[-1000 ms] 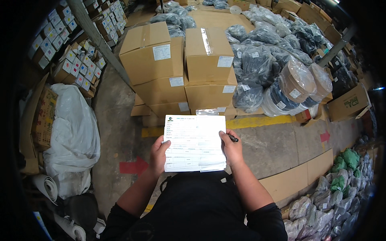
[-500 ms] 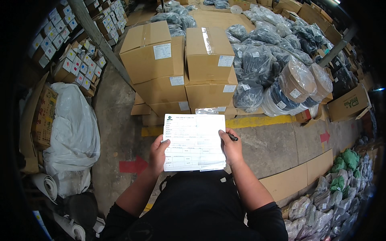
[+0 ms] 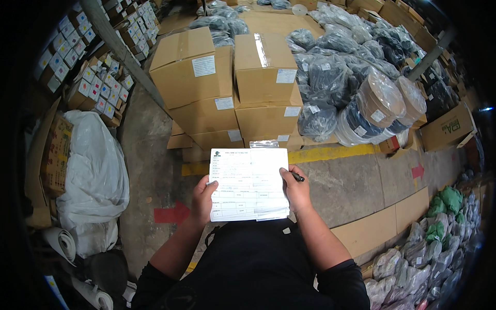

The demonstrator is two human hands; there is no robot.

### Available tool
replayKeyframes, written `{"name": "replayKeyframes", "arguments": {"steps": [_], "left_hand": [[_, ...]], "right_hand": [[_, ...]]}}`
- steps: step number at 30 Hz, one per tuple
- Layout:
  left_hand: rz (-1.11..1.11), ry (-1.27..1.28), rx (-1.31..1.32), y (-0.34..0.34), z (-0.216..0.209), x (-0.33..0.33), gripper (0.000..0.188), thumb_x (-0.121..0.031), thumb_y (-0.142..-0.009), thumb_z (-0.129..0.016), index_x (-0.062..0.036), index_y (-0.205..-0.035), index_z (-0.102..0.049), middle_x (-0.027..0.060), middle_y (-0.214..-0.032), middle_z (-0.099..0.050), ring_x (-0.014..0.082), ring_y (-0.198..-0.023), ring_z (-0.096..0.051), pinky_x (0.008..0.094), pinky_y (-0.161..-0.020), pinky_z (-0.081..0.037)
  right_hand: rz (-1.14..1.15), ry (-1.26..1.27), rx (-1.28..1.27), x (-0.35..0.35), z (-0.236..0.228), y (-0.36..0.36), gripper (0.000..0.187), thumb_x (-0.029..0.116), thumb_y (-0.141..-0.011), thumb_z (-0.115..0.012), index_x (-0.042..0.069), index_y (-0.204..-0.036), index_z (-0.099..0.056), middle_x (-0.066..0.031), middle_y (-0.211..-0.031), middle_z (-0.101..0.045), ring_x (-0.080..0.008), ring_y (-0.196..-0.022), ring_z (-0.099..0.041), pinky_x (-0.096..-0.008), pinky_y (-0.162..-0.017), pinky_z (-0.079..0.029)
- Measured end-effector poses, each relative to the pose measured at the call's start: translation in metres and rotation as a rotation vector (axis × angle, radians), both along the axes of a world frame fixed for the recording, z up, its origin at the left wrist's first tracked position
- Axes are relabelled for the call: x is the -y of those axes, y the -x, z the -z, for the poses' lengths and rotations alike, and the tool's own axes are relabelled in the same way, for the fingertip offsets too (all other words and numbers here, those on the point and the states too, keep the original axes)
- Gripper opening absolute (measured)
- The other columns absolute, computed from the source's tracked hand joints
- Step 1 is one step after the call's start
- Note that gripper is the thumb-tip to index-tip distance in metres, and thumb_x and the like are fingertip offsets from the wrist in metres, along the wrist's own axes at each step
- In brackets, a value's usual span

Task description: The person walks through a warehouse aisle holding a document, then stops to open a cardboard box with a box cutter. They remove a plastic-wrapped item and a small white tag, then place the tag on a nearby stack of items.

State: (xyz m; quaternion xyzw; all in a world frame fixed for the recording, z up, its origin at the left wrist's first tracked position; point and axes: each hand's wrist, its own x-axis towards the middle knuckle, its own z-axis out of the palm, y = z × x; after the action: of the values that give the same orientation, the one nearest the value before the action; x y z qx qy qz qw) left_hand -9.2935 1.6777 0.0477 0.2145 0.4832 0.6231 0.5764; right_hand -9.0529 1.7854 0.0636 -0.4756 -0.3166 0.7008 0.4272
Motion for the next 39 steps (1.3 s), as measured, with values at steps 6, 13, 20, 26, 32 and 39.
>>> {"name": "replayKeyframes", "arguments": {"steps": [6,13,20,26,32,39], "left_hand": [[0.006,0.007,0.033,-0.003,0.001,0.0,0.026,-0.013,-0.102,-0.046,0.0038,-0.12,-0.055,0.0131,-0.11,-0.065,0.0163,-0.099,-0.063,0.0307,-0.088,-0.05],[-0.011,0.026,0.052,-0.005,0.0,-0.001,0.026,-0.016,-0.102,-0.049,0.0032,-0.118,-0.057,0.0101,-0.107,-0.066,0.0127,-0.096,-0.062,0.0276,-0.088,-0.048],[-0.005,0.068,0.015,-0.004,0.006,-0.001,0.028,-0.015,-0.101,-0.048,0.0042,-0.12,-0.056,0.0132,-0.111,-0.065,0.0171,-0.099,-0.063,0.0313,-0.088,-0.05],[-0.018,0.086,0.039,-0.003,0.003,-0.002,0.027,-0.014,-0.099,-0.051,0.0039,-0.118,-0.058,0.0138,-0.108,-0.066,0.0186,-0.097,-0.064,0.0316,-0.087,-0.051],[-0.262,0.147,-0.019,0.02,-0.021,-0.024,0.023,-0.016,-0.098,-0.054,-0.0019,-0.115,-0.061,0.0071,-0.099,-0.066,0.0132,-0.085,-0.063,0.0284,-0.076,-0.051],[0.125,-0.693,0.182,0.035,-0.166,-0.017,0.049,-0.047,-0.102,-0.043,-0.0038,-0.122,-0.055,0.0039,-0.068,-0.057,0.0118,-0.059,-0.054,0.031,-0.056,-0.044]], "right_hand": [[0.019,0.014,0.019,0.003,-0.001,-0.001,0.017,0.008,-0.093,-0.059,-0.004,-0.105,-0.058,-0.0096,-0.096,-0.065,-0.0156,-0.088,-0.061,-0.0282,-0.083,-0.048],[0.013,0.002,0.005,0.004,0.003,-0.004,0.017,0.007,-0.093,-0.059,-0.005,-0.106,-0.058,-0.0104,-0.097,-0.065,-0.0164,-0.09,-0.062,-0.0285,-0.085,-0.048],[0.01,0.031,-0.037,0.005,0.009,-0.006,0.018,0.006,-0.092,-0.06,-0.004,-0.107,-0.059,-0.011,-0.098,-0.065,-0.0168,-0.09,-0.062,-0.0291,-0.084,-0.049],[-0.088,0.023,0.014,0.004,0.011,-0.011,0.026,0.004,-0.09,-0.063,-0.004,-0.114,-0.059,-0.0101,-0.097,-0.066,-0.0158,-0.088,-0.063,-0.0281,-0.081,-0.05],[-0.019,0.014,-0.176,0.009,0.012,-0.014,0.027,-0.002,-0.09,-0.059,-0.004,-0.117,-0.058,-0.0104,-0.102,-0.066,-0.0169,-0.091,-0.064,-0.0287,-0.082,-0.052],[-0.015,0.044,-0.09,0.015,0.013,-0.023,0.031,-0.001,-0.089,-0.056,-0.003,-0.12,-0.056,-0.0106,-0.106,-0.064,-0.0188,-0.099,-0.061,-0.0307,-0.092,-0.047]]}}
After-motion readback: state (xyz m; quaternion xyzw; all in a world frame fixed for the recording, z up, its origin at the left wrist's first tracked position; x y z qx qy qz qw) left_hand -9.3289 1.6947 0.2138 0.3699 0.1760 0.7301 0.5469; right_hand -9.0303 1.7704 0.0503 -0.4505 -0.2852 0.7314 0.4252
